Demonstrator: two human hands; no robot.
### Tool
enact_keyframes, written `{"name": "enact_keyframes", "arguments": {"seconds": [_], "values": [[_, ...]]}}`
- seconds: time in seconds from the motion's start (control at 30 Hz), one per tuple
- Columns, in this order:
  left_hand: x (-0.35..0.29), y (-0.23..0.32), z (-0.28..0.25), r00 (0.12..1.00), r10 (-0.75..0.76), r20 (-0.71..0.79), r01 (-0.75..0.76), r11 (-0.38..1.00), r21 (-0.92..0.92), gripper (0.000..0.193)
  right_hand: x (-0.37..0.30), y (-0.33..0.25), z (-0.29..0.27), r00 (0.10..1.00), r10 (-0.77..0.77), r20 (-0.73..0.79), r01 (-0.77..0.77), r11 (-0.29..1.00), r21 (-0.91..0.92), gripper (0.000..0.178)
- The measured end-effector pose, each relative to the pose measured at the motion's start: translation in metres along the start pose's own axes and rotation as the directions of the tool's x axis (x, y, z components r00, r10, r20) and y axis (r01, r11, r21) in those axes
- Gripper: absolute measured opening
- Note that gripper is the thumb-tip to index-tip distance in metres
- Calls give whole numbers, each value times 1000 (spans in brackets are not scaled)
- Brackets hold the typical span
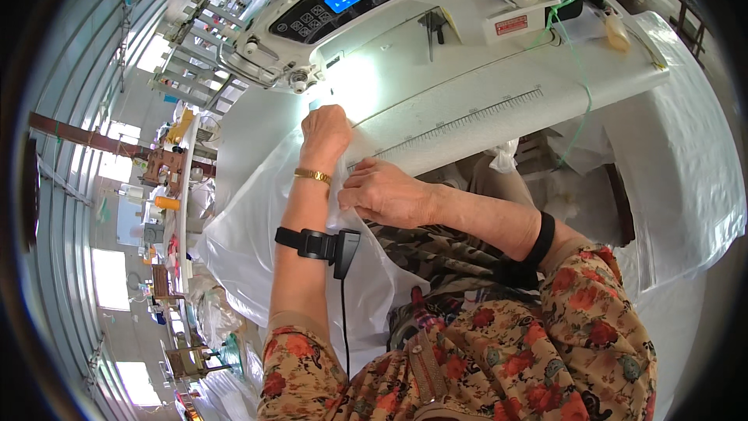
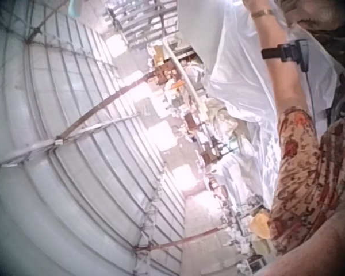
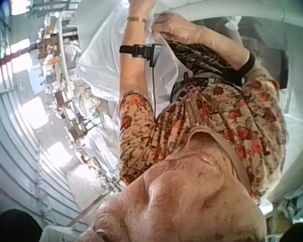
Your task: Sewing together large white plastic/woven sheets using an industrial sewing machine.
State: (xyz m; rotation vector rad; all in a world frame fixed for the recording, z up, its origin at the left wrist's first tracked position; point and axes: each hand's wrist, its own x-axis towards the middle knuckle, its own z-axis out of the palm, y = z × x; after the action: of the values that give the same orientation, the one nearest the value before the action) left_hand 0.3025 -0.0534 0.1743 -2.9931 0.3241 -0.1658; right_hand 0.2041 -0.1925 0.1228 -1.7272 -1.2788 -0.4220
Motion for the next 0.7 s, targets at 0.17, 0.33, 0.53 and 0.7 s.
{"name": "enact_keyframes", "arguments": {"seconds": [0.17,0.33,0.53,0.7], "values": [[3,-13,7,998,61,-5,-61,996,59,17,2,-2,0,999,3,52,-2,1000,-6,20],[0,-23,16,989,-104,-103,82,976,-200,16,1,-1,-5,999,5,41,-5,1000,2,25],[-10,-56,38,987,-157,-36,97,756,-647,17,24,3,-12,985,-150,88,145,987,67,20],[-19,-44,39,902,-387,192,230,54,-972,27,64,70,-28,891,451,-56,-451,863,-225,26]]}}
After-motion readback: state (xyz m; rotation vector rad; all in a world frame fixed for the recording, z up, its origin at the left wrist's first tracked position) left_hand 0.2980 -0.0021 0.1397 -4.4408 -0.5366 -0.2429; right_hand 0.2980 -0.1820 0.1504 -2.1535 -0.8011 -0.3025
